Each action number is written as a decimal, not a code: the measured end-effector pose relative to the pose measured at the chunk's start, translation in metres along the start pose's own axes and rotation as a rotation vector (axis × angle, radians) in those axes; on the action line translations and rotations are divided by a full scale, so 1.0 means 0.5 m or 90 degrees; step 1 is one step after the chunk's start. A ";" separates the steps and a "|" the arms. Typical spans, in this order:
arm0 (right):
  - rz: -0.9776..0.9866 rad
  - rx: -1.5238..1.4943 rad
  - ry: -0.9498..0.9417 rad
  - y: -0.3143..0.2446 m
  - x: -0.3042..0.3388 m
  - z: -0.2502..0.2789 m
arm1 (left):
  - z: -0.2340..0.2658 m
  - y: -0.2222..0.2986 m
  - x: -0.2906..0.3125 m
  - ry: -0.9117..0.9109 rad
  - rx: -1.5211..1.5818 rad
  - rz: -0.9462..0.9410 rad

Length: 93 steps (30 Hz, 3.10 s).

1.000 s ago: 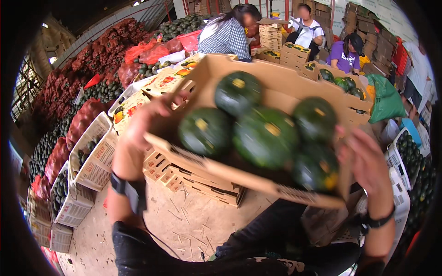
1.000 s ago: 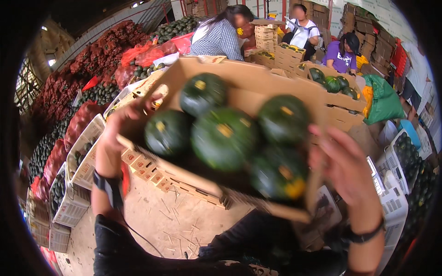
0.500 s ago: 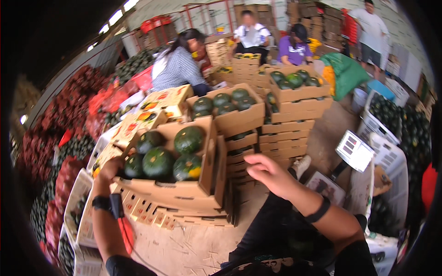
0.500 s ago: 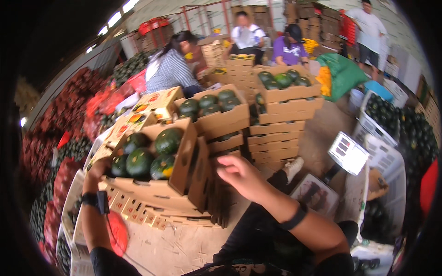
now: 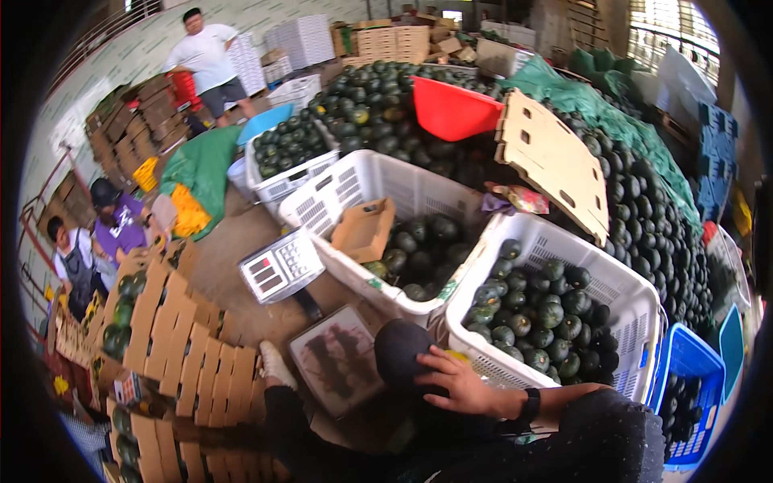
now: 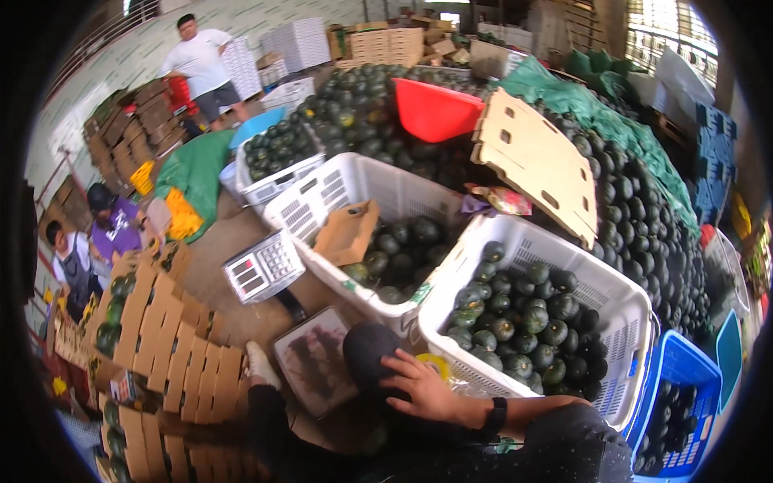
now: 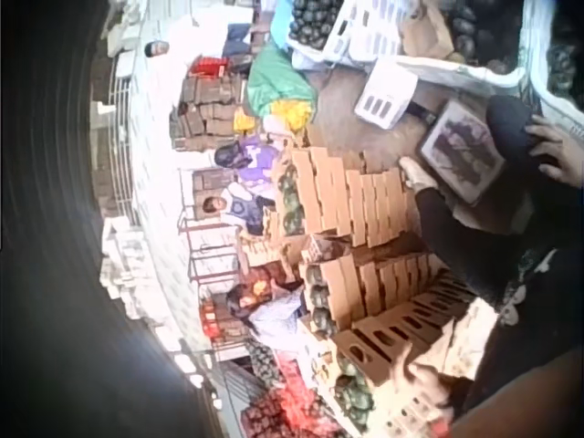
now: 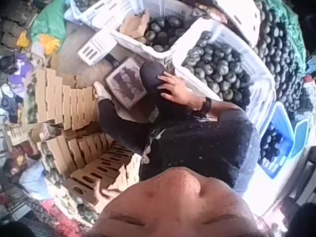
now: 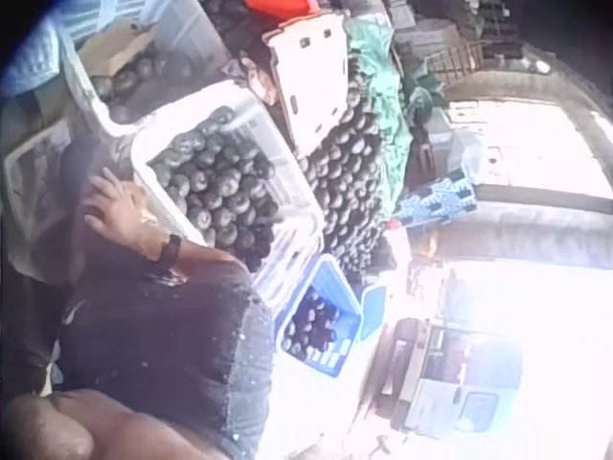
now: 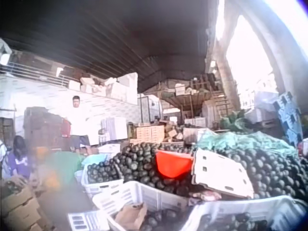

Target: The person packs green produce from white crates into cardboard boxes, weighs the boxes on a digital scale, and stacks the filled boxes.

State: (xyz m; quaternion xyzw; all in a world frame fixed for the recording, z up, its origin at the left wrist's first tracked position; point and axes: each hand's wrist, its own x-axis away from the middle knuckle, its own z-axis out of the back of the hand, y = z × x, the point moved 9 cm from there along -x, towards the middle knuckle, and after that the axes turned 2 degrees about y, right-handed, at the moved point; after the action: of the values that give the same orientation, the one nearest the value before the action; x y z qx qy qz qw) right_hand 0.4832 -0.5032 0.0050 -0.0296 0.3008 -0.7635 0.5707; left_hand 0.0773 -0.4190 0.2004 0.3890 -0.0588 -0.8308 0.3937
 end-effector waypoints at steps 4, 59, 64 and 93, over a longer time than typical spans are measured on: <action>0.059 -0.094 0.155 0.040 -0.088 0.124 | -0.134 -0.132 0.065 0.015 -0.200 0.223; 0.195 -0.194 0.142 -0.184 -0.232 0.276 | -0.659 0.248 -0.151 -0.282 0.683 0.001; 0.183 0.135 0.602 -0.134 -0.241 0.441 | -0.554 0.038 -0.135 0.033 0.790 0.226; 0.216 -0.331 -0.183 0.013 0.001 0.094 | -0.394 -0.100 0.035 0.121 0.082 0.420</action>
State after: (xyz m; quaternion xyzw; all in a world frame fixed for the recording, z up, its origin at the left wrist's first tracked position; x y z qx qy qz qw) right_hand 0.5069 -0.5249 0.0402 -0.2312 0.4025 -0.5431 0.6997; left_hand 0.1766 -0.3557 0.0335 0.4484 -0.1968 -0.6134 0.6196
